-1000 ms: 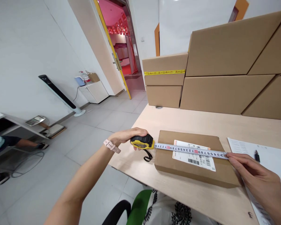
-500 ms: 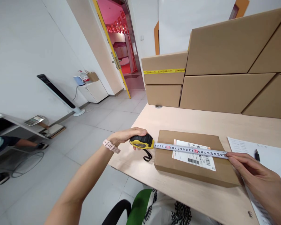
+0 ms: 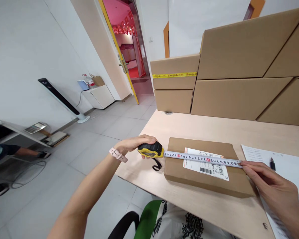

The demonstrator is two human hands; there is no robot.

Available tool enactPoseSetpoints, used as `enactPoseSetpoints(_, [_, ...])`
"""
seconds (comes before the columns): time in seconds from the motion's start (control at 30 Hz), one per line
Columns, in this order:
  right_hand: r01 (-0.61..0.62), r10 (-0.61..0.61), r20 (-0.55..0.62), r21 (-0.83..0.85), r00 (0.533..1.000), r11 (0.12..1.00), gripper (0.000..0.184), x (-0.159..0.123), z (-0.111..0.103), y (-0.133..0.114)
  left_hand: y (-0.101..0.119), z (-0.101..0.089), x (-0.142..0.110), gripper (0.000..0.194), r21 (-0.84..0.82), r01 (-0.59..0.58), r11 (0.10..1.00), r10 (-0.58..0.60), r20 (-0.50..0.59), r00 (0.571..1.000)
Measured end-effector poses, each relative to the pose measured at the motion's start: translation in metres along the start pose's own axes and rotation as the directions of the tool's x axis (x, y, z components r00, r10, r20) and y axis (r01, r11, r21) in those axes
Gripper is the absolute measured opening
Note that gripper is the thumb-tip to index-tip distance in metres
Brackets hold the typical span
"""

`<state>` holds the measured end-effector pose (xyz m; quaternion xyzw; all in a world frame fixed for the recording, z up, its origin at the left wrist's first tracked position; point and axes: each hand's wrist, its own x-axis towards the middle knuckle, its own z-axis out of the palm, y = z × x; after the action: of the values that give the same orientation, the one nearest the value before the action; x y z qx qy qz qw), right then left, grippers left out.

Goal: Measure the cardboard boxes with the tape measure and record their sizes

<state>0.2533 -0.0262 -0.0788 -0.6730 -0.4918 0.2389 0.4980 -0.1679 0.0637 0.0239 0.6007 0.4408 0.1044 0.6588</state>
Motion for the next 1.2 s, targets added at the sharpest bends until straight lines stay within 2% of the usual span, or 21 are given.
enactPoseSetpoints(1.0, [0.021, -0.021, 0.008, -0.003, 1.000, 1.000, 0.028, 0.002, 0.001, -0.001, -0.001, -0.002, 0.002, 0.046, -0.003, 0.011, 1.000, -0.011, 0.015, 1.000])
enactPoseSetpoints(1.2, [0.031, -0.031, 0.000, -0.026, 1.000, 0.999, 0.029, -0.004, 0.002, -0.013, 0.005, 0.007, -0.005, 0.048, 0.028, -0.021, 0.999, 0.022, -0.027, 0.999])
